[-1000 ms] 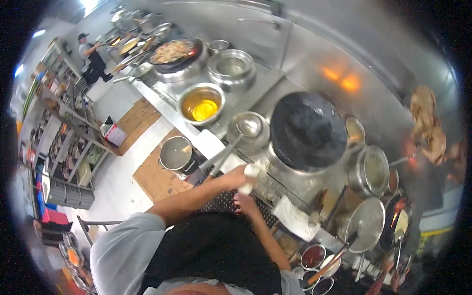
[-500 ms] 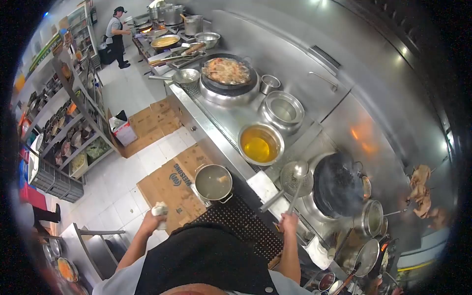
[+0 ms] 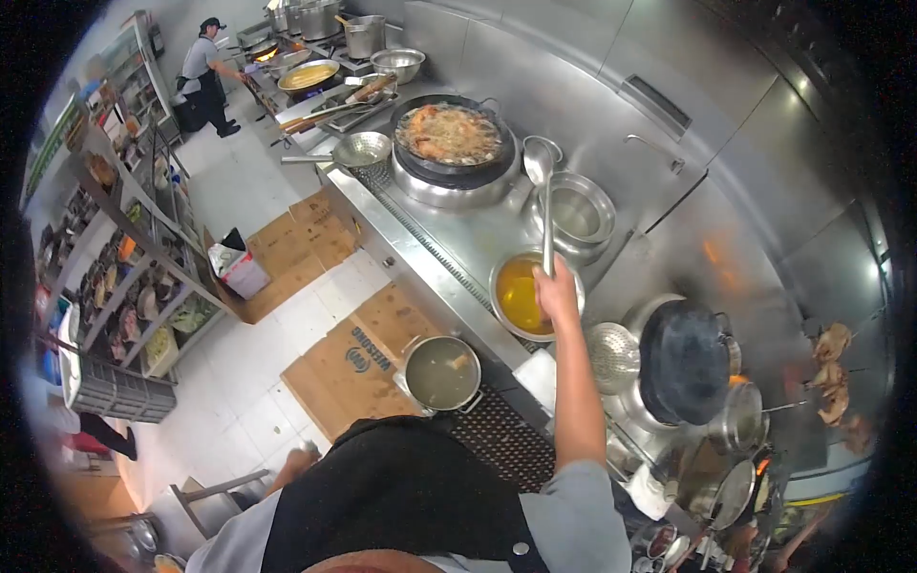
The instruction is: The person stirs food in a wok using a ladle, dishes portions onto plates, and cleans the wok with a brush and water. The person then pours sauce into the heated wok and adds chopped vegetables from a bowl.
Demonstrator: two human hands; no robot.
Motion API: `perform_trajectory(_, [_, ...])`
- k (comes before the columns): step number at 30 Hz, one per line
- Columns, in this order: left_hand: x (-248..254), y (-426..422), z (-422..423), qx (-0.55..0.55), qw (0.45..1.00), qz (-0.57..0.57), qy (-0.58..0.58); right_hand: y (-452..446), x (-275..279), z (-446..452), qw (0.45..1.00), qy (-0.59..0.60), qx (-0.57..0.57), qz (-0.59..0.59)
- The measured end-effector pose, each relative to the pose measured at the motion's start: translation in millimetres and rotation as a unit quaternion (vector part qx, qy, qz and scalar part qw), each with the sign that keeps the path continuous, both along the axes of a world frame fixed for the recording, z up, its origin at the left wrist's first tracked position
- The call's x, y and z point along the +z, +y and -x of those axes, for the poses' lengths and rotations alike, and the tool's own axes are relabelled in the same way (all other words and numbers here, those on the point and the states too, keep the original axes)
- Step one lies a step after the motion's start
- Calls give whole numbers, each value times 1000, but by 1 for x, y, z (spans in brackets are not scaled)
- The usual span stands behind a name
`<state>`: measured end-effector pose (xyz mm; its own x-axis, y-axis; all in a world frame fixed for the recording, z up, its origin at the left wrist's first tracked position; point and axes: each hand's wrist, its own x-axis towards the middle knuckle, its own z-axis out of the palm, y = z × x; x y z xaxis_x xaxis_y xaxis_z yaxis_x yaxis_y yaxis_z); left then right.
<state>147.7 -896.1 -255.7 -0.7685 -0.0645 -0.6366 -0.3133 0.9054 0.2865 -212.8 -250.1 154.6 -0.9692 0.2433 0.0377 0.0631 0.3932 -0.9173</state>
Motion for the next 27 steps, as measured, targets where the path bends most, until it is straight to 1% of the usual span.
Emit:
perform_trajectory(2, [25,-16,-23,-96,991,87,-43,-15,-13,70,997,-24,-9,72])
perform_trajectory(4, [27,-36,-39,-195,968,99,-120,-28,-22,131,997,-21,8,76])
perform_trajectory(6, [57,-45,-51,-103,978,85,-161,-52,-7,172,996,-34,-1,86])
perform_trajectory(8, [88,-46,-41,-37,983,72,-165,-69,-2,207,995,-47,-7,92])
perform_trajectory(10, [111,-48,-14,1,986,60,-154,-80,-9,247,994,-86,-31,52])
perform_trajectory(11, [120,-51,2,13,987,57,-147,-83,-21,271,994,-101,-47,9])
perform_trajectory(12, [128,-55,23,23,989,52,-139,-83,-34,292,994,-100,-48,7])
perform_trajectory(13, [133,-60,46,36,990,45,-128,-81,-48,311,991,-53,-51,-116])
perform_trajectory(14, [141,-65,77,39,991,43,-119,-86,-58,327,970,-7,-53,-237])
perform_trajectory(15, [145,-72,112,36,992,43,-110,-111,-18,315,961,-12,-26,-275])
perform_trajectory(16, [140,-84,151,17,993,49,-102,-127,1,324,959,-18,-31,-281])
perform_trajectory(17, [97,-109,187,-29,991,75,-106,-142,13,336,949,-30,-16,-313])
perform_trajectory(18, [43,-142,222,-75,986,99,-112,-155,16,350,937,-45,2,-346])
perform_trajectory(19, [27,-163,277,21,984,82,-159,-164,9,373,921,-44,-4,-386])
perform_trajectory(20, [18,-182,319,-22,994,96,-38,-179,15,384,916,-57,-1,-397])
perform_trajectory(21, [-9,-200,376,-26,996,82,-15,-203,31,393,893,-71,15,-443])
perform_trajectory(22, [21,-195,443,146,988,32,45,-224,43,405,869,-79,30,-488])
perform_trajectory(23, [79,-181,507,259,955,-53,134,-238,45,416,854,-66,34,-515])
perform_trajectory(24, [134,-166,563,233,930,-80,271,-250,47,426,850,-71,35,-521])
perform_trajectory(25, [152,-163,613,247,890,-132,359,-260,48,435,829,-87,48,-551])
perform_trajectory(26, [168,-164,661,242,888,-119,372,-270,50,442,807,-102,62,-578])
perform_trajectory(27, [191,-159,705,230,847,-189,440,-276,54,444,796,-108,63,-593])
